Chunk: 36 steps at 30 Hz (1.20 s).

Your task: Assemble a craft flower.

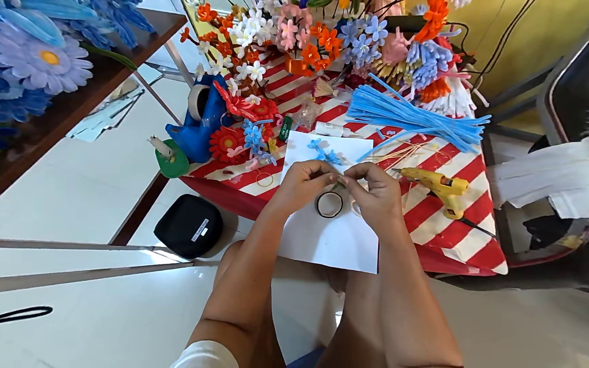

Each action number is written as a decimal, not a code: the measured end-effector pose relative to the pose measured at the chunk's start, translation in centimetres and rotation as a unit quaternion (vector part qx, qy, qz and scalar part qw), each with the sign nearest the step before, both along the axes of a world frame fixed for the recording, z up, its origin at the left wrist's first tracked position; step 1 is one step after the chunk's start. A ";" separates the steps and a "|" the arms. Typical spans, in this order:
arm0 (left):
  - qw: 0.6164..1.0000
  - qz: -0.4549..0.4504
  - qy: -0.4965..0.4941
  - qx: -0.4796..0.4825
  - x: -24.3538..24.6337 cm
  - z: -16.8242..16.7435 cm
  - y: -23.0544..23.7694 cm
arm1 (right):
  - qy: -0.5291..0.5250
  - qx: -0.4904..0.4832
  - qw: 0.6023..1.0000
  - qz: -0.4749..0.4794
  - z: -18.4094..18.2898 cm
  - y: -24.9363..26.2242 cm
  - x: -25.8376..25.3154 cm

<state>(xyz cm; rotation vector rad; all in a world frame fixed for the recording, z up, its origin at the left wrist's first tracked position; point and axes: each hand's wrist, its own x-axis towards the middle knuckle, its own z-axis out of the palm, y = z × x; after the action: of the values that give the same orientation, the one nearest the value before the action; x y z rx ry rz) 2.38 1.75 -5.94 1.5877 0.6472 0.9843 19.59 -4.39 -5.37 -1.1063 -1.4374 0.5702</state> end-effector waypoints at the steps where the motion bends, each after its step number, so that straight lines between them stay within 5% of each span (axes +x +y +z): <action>1: 1.000 0.007 -0.017 -0.020 0.1 0.0 -0.1 | 0.009 0.009 1.000 -0.005 -0.1 0.1 -0.2; 6: 0.992 0.027 -0.089 -0.089 0.6 0.5 -0.7 | 0.021 0.033 0.999 -0.016 -0.4 0.2 -1.1; 26: 0.981 0.004 -0.155 -0.114 1.1 0.0 -1.0 | 0.033 0.027 0.999 -0.001 0.1 -0.2 -0.6; 31: 0.991 0.037 -0.069 0.104 0.3 -0.7 -0.1 | 0.050 0.012 0.999 0.004 0.3 -0.3 0.2; 36: 0.935 0.066 -0.049 0.345 0.4 -0.9 0.4 | 0.054 0.005 0.998 0.026 0.2 -0.3 0.2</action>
<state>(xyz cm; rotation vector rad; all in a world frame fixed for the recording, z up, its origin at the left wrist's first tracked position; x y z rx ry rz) 2.74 2.15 -6.82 2.0990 0.3489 1.4892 19.82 -4.74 -5.17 -1.0167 -1.3782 0.6488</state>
